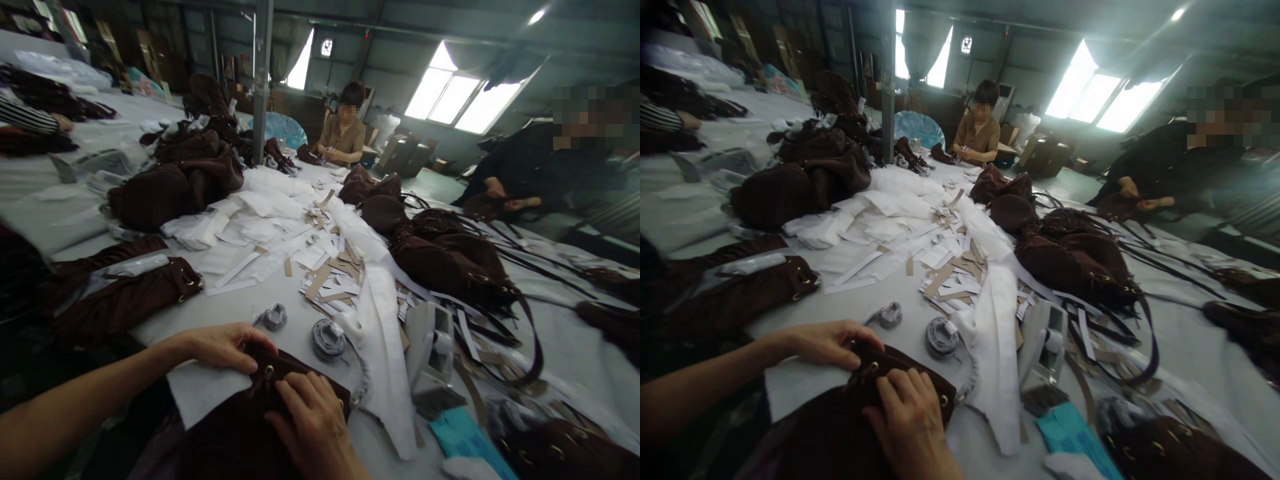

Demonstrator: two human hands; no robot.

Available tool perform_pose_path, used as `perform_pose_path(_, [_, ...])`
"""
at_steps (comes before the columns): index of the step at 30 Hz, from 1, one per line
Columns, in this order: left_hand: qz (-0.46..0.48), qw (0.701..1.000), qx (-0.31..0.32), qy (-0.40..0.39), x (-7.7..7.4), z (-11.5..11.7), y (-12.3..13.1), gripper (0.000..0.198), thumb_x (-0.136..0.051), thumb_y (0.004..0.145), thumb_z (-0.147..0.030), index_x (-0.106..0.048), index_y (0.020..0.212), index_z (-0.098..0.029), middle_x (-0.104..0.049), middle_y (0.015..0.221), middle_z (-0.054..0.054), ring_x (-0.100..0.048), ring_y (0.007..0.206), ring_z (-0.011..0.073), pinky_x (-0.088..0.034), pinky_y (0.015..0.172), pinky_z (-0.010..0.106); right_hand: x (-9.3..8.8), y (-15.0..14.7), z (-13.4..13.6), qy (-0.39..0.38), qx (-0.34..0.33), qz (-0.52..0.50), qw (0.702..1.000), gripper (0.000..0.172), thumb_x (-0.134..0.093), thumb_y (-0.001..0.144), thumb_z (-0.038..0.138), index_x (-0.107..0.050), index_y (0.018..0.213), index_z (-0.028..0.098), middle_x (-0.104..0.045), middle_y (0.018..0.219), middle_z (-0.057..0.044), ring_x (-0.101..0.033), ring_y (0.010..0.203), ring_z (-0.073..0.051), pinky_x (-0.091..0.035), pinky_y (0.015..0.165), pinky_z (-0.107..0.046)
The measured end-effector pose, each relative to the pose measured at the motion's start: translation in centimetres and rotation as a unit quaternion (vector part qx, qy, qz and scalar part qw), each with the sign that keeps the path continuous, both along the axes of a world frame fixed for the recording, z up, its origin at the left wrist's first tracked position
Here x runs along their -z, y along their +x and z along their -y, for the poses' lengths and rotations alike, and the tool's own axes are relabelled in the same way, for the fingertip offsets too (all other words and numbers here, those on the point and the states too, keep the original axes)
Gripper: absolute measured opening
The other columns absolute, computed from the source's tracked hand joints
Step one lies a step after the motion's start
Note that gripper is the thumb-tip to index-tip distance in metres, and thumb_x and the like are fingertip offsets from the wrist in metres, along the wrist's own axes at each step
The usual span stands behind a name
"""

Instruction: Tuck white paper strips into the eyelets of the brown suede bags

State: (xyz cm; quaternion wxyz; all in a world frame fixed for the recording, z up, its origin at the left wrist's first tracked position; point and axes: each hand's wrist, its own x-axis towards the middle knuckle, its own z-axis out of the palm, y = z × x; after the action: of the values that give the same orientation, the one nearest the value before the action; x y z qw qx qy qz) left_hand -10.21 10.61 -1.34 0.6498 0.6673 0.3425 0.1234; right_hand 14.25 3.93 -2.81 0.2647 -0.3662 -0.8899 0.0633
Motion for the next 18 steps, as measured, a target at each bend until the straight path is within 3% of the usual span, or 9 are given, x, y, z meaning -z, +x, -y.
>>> perform_pose_path(2, [-0.038,0.996,0.000,0.079,-0.1,0.4,0.6,0.034,-0.065,0.074,-0.019,-0.065,0.108,-0.021,-0.065,0.097,0.000,-0.058,0.087,0.0175,-0.046,0.076,0.024,0.4,-0.8,0.2,0.045,-0.007,0.040,0.998,0.007,-0.057,0.089,0.027,-0.061,0.086,0.022,-0.062,0.079,-0.002,-0.054,0.069,-0.019,-0.040,0.064,-0.033])
perform_pose_path(6, [-0.054,0.983,0.007,0.176,-0.4,1.3,1.0,0.019,-0.067,0.072,-0.015,-0.068,0.090,-0.019,-0.062,0.089,0.000,-0.057,0.082,0.0164,-0.046,0.072,0.023,0.4,0.1,0.2,0.097,-0.052,0.080,0.991,0.026,-0.039,0.095,0.016,-0.063,0.085,0.020,-0.063,0.080,-0.004,-0.053,0.067,-0.018,-0.038,0.063,-0.033])
perform_pose_path(9, [-0.031,0.982,0.008,0.186,-0.3,1.8,0.9,0.017,-0.067,0.073,-0.015,-0.070,0.089,-0.020,-0.062,0.092,0.002,-0.058,0.085,0.0173,-0.046,0.077,0.025,0.4,1.7,0.6,0.124,-0.075,0.051,0.988,0.042,-0.024,0.098,0.015,-0.065,0.092,0.019,-0.069,0.098,-0.005,-0.057,0.080,-0.018,-0.041,0.077,-0.036])
perform_pose_path(12, [-0.003,0.984,0.010,0.179,-0.2,2.1,1.0,0.019,-0.065,0.074,-0.011,-0.070,0.090,-0.020,-0.062,0.094,0.002,-0.060,0.088,0.0173,-0.047,0.080,0.025,0.8,2.6,1.4,0.137,-0.065,0.020,0.988,0.044,-0.023,0.099,0.015,-0.067,0.096,0.020,-0.070,0.107,-0.002,-0.059,0.092,-0.018,-0.038,0.088,-0.035])
perform_pose_path(18, [0.001,0.986,0.026,0.165,-0.7,2.0,0.9,0.025,-0.065,0.072,-0.008,-0.069,0.093,-0.021,-0.064,0.100,0.003,-0.060,0.094,0.0181,-0.047,0.085,0.026,1.8,2.8,2.2,0.145,-0.047,0.020,0.988,0.040,-0.028,0.098,0.015,-0.068,0.102,0.021,-0.070,0.112,0.000,-0.062,0.096,-0.018,-0.041,0.089,-0.033])
